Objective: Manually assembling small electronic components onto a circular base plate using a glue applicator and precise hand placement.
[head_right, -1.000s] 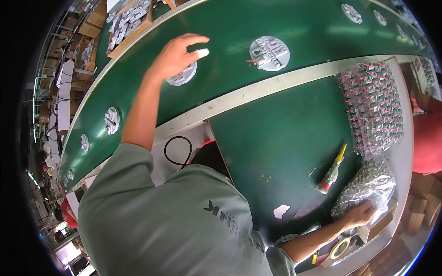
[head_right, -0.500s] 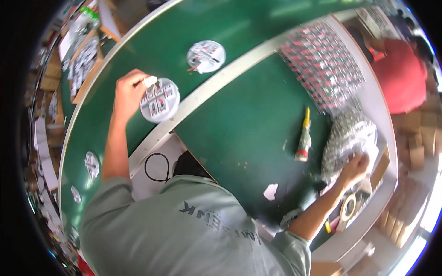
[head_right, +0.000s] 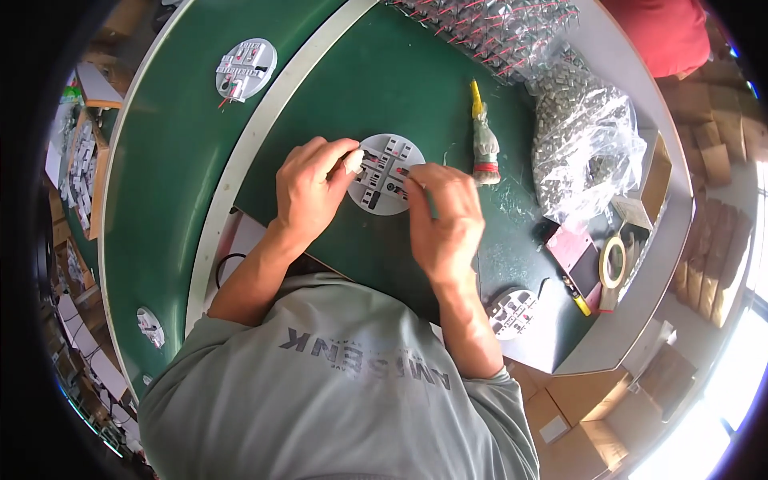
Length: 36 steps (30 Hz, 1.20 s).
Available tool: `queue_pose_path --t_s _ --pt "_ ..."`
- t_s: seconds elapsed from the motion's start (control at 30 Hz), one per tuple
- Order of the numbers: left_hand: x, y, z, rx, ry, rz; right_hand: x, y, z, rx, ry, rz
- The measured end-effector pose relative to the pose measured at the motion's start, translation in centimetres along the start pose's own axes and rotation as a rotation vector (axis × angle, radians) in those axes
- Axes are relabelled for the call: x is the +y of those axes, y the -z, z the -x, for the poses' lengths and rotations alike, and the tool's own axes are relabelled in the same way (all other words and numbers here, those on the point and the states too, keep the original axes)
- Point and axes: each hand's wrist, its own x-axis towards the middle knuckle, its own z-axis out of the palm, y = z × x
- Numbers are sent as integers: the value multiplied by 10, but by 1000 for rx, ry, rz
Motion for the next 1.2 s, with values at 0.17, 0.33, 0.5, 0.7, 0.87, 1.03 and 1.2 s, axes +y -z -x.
queue_pose_path --t_s 0.17,0.33,0.5,0.7,0.87,1.03,1.2 --pt "1 1 1 -2 18 -6 12 -18 13 -42 137 -4" --pt "2 10 4 -28 17 -6 6 -25 21 -34 196 25" --pt "1 18 3 -103 44 -10 -4 -21 20 -91 146 84" --pt "3 34 14 -147 66 1 -15 8 -24 -106 68 64" --pt "11 47 19 -183 57 70 31 38 -169 68 -193 146" --pt "6 46 20 -318 -16 89 95 41 -241 -101 48 286" --pt "4 50 16 -407 1 52 91 54 -259 -337 56 214"
